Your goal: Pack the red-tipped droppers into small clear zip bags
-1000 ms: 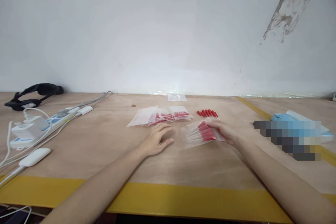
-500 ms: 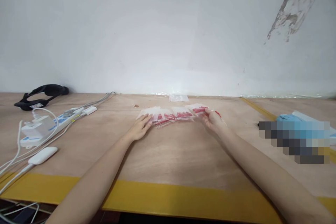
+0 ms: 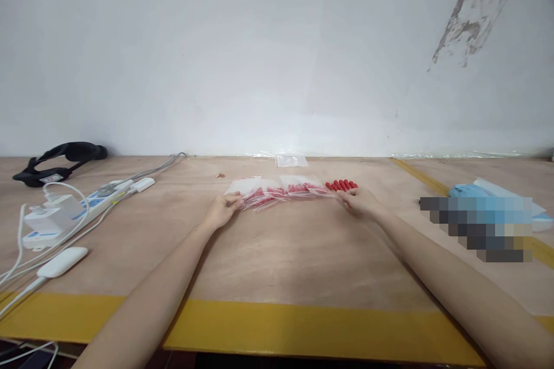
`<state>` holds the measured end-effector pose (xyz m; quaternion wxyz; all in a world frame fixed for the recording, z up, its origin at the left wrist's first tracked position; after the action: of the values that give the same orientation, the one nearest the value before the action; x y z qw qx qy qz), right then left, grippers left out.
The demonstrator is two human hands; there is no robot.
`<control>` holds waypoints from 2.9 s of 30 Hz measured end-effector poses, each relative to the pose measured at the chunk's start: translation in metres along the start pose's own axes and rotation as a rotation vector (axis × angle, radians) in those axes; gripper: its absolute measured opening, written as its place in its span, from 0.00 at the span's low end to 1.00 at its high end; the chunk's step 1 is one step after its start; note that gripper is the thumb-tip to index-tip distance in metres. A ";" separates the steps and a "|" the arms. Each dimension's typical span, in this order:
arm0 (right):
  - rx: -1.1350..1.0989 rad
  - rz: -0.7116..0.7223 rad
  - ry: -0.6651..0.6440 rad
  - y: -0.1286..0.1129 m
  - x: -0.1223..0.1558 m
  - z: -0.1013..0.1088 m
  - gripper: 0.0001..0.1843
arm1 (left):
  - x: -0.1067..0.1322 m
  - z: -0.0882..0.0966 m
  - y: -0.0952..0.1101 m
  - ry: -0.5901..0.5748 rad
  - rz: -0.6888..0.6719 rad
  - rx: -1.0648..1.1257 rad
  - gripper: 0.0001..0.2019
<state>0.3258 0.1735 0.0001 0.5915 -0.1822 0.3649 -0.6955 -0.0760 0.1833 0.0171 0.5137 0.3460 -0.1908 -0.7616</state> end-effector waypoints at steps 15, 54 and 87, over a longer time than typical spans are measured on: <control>0.571 0.121 0.099 -0.036 0.003 -0.008 0.21 | 0.022 0.053 0.055 0.473 -0.220 -0.029 0.25; -0.860 -0.007 -0.042 -0.026 0.068 -0.035 0.36 | 0.075 -0.096 0.141 -0.414 -0.466 -0.148 0.25; -0.696 0.197 -0.679 -0.062 0.101 -0.058 0.15 | 0.075 -0.095 0.145 -0.402 -0.511 -0.143 0.27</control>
<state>0.2194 0.0957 -0.0114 0.6439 -0.5499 0.3777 -0.3745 0.0696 0.0628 0.0206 0.2813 0.1885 -0.1415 -0.9302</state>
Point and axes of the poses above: each hand's wrist, its own x-axis away from the middle knuckle, its own z-axis out of the back of the hand, y = z × x, the point moved 10 cm from there along -x, towards the middle knuckle
